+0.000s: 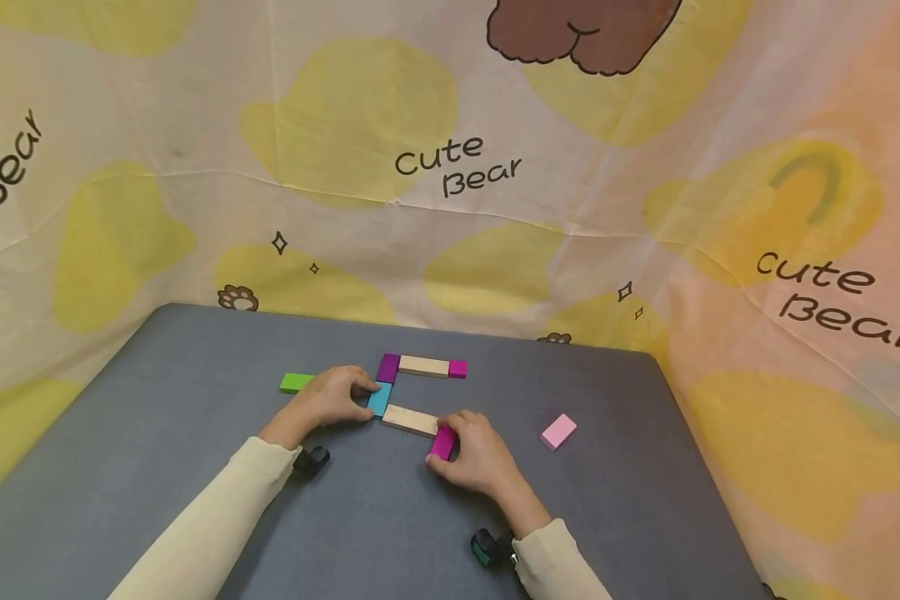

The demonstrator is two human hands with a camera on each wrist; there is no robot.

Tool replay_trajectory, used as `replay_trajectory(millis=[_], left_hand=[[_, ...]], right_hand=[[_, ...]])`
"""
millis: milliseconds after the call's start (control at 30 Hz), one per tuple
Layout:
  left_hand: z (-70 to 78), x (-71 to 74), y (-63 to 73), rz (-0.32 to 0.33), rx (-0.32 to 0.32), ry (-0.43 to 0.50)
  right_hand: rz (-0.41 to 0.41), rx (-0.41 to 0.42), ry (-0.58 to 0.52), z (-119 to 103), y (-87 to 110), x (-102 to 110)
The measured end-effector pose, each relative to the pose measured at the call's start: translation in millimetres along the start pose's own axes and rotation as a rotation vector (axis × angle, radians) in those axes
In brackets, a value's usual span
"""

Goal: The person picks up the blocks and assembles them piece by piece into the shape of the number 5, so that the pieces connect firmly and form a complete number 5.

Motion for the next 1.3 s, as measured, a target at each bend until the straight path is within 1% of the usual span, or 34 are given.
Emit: replay_trajectory(millis=[200, 400, 567, 867, 1167, 1300], left_hand=[[0.1, 0.3, 0.8, -0.008, -0.001, 0.001], [-0.9, -0.3, 1.7, -0.012, -0.010, 0.003], [-2.5, -0.8, 1.1, -0.011, -0.013, -0.003], [-3.5, -2.3, -0.1, -0.011, -0.016, -0.008], [-3.3, -2.3, -0.9, -0.003, -0.018, -0.003], [-3.0, -1.0, -1.2, 0.003, -0.019, 0.005]], right_hand=[[0.023, -0.016, 0.019, 3.1, 0.8, 3.7], [0.061, -0.029, 0.027, 9.8, 1.3, 12.5], [0.074, -0.065, 0.042, 17.2, 2.6, 21.4], [0.104, -0.125, 0.078, 39.9, 10.2, 32.8], [0.143, -0.161, 0.075, 63.9, 20.6, 46.7], [0.146, -0.197, 0.085, 74.0, 26.1, 52.8]])
Point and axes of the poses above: each hand's wrist, its own y-axis away from the middle knuckle, its own x-axis out of the back of the hand, z = x × y, the point moved 3 cm from there along -y, towards the middle knuckle, and after that the axes turned 5 degrees about -x, right-handed, at the moved point
